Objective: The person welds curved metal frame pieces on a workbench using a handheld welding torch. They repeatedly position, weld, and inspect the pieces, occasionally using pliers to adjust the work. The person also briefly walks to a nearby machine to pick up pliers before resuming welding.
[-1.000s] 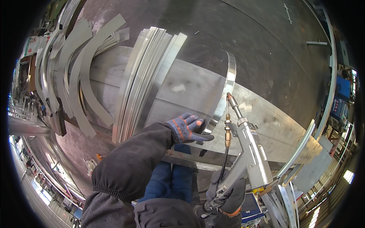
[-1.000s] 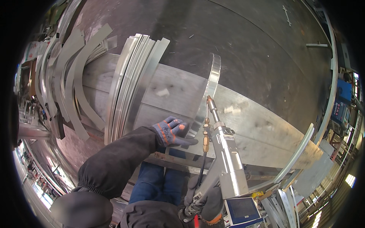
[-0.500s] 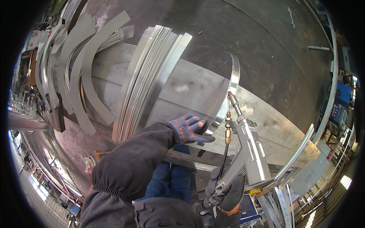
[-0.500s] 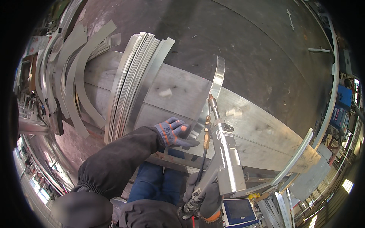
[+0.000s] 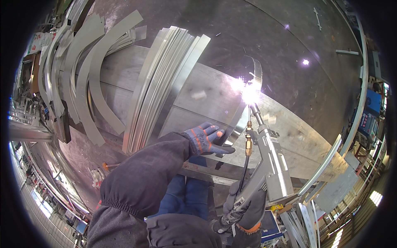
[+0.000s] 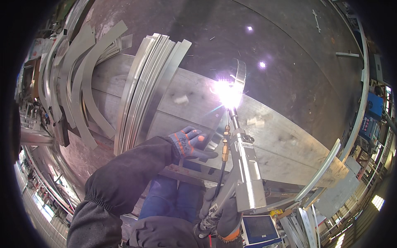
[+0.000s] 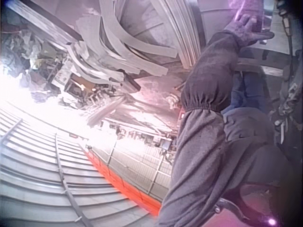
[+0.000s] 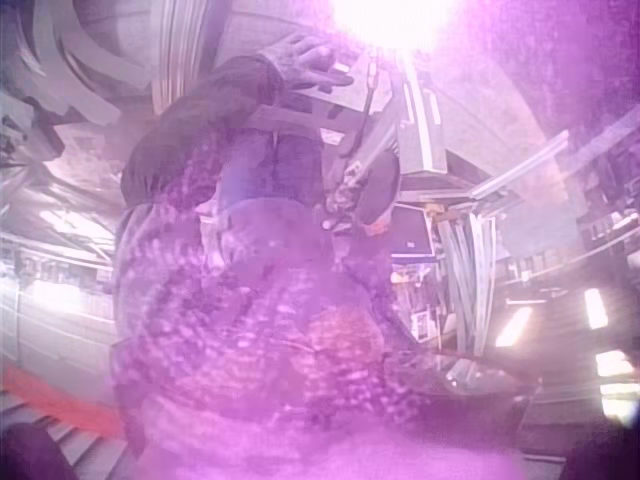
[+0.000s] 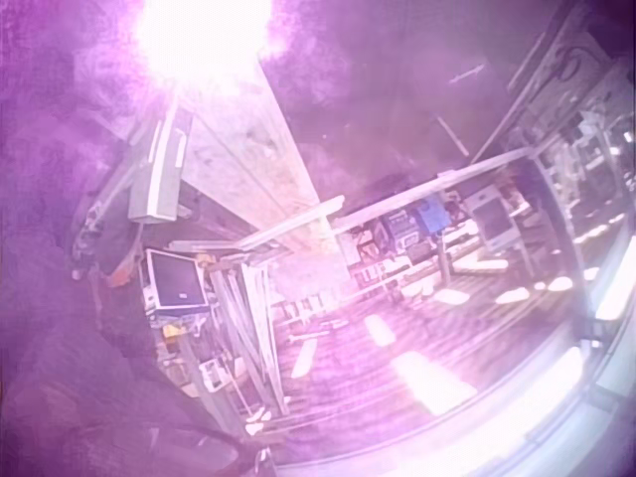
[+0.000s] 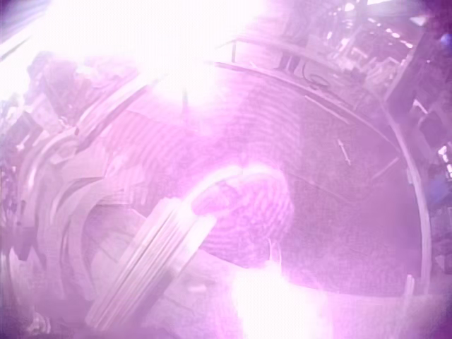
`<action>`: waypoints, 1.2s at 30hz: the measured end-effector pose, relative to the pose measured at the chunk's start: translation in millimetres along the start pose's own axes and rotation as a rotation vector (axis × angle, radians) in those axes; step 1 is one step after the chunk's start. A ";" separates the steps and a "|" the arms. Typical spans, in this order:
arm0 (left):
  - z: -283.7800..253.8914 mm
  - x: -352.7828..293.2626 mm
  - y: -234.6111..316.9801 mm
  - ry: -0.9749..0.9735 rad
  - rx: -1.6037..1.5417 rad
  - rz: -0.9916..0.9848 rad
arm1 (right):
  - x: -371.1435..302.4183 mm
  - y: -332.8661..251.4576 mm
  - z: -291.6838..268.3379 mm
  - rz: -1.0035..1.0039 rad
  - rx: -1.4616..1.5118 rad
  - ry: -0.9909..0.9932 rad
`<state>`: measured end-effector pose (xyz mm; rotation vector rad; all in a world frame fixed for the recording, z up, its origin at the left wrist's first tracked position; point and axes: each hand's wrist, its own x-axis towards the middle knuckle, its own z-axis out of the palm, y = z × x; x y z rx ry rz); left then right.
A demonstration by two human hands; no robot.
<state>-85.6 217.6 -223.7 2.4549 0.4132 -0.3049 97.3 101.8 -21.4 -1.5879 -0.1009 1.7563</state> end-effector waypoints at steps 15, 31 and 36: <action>5.1 0.0 0.1 0.115 0.000 0.029 | -13.5 14.5 -8.6 0.044 0.042 0.021; 9.9 2.7 -1.3 0.017 -0.008 0.011 | -23.4 31.0 -11.9 -0.078 0.053 0.035; 17.5 10.6 -1.8 -0.086 0.754 0.086 | -26.1 32.9 -10.2 -0.118 0.045 0.020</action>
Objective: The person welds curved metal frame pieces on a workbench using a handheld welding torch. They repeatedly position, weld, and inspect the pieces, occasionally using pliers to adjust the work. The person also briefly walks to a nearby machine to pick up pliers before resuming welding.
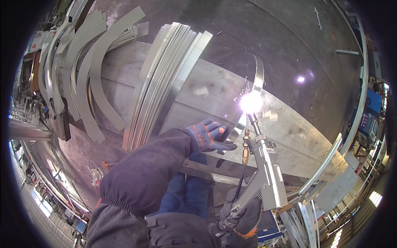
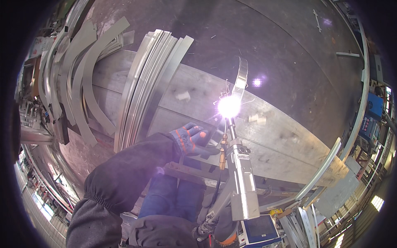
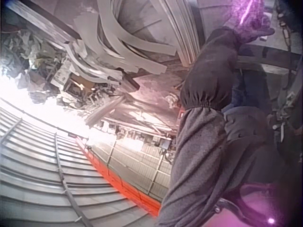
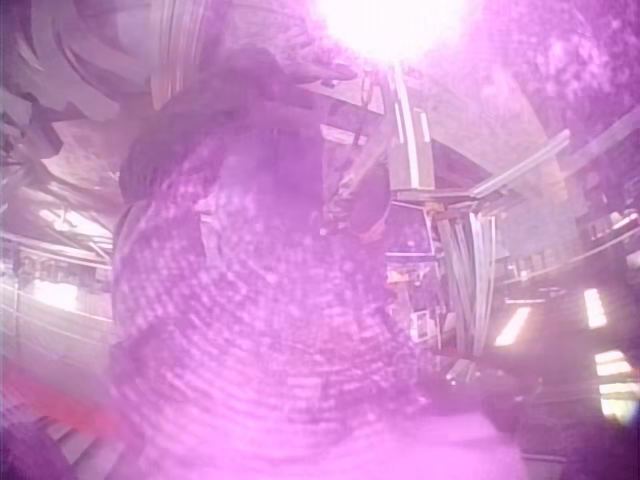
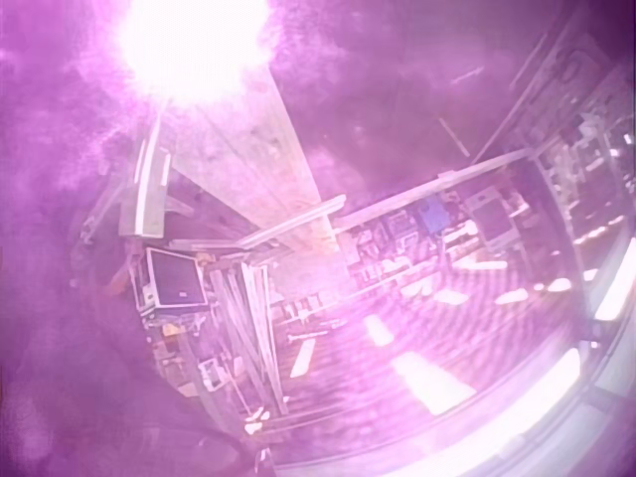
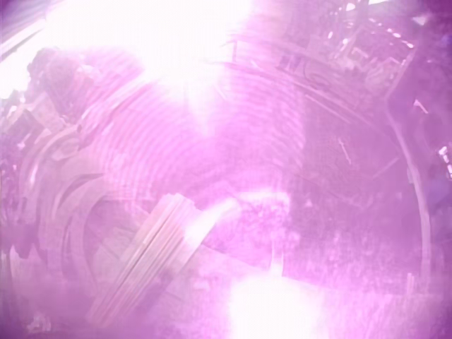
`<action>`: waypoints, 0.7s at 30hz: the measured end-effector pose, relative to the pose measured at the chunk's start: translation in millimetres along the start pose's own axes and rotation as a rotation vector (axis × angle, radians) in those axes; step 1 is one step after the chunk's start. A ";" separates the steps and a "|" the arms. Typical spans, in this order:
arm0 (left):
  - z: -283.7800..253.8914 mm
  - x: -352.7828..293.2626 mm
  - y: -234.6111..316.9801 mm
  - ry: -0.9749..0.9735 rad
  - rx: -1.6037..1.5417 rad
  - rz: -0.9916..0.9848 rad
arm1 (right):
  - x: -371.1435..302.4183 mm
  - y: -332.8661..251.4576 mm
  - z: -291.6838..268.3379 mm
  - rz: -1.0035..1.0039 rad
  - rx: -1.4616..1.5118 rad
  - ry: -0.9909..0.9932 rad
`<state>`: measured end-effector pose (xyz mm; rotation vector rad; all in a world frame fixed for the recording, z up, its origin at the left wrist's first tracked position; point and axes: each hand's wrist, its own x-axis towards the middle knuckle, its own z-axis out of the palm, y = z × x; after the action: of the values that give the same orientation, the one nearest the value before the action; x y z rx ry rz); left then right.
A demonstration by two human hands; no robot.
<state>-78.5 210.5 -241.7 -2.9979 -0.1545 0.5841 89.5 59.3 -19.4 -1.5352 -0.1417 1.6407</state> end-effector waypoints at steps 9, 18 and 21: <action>-12.6 -10.2 -9.3 0.083 -0.663 -0.068 | -3.2 4.1 -2.2 0.060 -0.019 -0.016; -1.6 -6.7 1.0 0.236 -0.717 -0.131 | -10.1 6.4 -2.3 0.155 0.051 0.047; -2.5 -7.9 1.6 0.197 -0.715 -0.133 | -13.5 9.0 -5.7 0.172 0.127 0.044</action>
<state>-84.8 207.8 -236.7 -3.6523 -0.6729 0.2451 88.2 42.6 -15.9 -1.5188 0.1196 1.7132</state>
